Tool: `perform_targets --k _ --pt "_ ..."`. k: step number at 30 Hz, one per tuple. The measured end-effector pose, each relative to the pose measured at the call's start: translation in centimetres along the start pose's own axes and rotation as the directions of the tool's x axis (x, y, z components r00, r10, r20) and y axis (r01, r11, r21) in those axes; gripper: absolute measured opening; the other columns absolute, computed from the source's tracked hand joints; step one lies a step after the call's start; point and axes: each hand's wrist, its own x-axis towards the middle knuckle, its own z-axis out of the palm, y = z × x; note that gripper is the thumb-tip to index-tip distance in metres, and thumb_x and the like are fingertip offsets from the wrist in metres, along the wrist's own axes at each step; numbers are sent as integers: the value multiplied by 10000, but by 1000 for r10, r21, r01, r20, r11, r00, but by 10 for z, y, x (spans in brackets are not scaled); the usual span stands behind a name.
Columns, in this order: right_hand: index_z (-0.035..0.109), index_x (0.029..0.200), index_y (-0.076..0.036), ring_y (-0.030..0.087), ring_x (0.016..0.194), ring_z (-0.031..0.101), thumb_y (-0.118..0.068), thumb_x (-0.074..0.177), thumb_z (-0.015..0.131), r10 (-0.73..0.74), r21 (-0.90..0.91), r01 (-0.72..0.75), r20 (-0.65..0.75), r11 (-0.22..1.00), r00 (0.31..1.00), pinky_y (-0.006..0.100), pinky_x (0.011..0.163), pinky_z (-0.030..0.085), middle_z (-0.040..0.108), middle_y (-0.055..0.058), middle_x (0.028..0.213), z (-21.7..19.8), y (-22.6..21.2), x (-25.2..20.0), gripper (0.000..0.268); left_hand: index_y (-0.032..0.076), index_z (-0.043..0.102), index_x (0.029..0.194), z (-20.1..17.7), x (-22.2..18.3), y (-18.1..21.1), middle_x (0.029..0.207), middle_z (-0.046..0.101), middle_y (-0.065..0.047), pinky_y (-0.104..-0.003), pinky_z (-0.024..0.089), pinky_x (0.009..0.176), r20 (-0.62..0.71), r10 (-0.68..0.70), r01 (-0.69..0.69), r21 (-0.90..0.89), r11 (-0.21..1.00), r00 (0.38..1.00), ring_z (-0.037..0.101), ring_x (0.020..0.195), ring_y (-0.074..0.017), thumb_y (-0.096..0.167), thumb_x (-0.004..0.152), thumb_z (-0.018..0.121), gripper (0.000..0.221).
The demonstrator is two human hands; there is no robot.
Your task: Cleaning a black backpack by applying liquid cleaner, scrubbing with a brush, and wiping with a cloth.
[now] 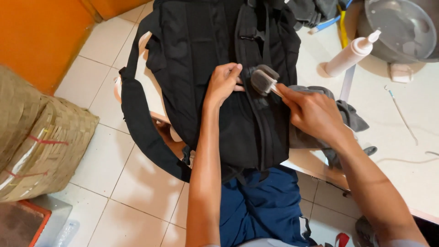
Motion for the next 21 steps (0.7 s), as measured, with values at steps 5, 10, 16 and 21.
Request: perform_targets --k 5,10,16,21 --pt "677 1434 -159 486 838 720 -193 1061 505 -90 24 91 -45 996 995 591 687 560 782 154 1014 8 -3 37 412 -132 690 1101 -3 -1 -2 932 699 -336 -482 667 677 -38 -6 9 91 996 999 776 809 -386 176 1005 559 348" --pt "644 1440 -207 539 892 688 -206 1028 511 -31 23 30 73 999 997 680 705 541 779 185 989 -6 1 -14 433 -126 694 1080 -5 12 -14 929 699 -333 -494 674 679 -16 -3 3 47 999 1000 776 809 -394 163 1007 553 329" --pt "549 1536 -268 527 729 655 -220 1017 502 -102 -171 109 49 979 994 562 482 465 754 85 1039 17 15 -25 523 96 567 773 1 -13 11 694 550 -44 -345 694 616 82 2 -9 82 997 997 656 655 -137 249 1002 559 275" --pt "500 1548 -242 553 563 611 -175 1013 506 -124 -229 111 -40 967 992 578 396 405 706 117 891 24 2 17 539 44 641 851 5 -14 24 749 639 -86 -367 674 615 37 -38 35 64 997 999 717 697 -189 195 1024 523 258"
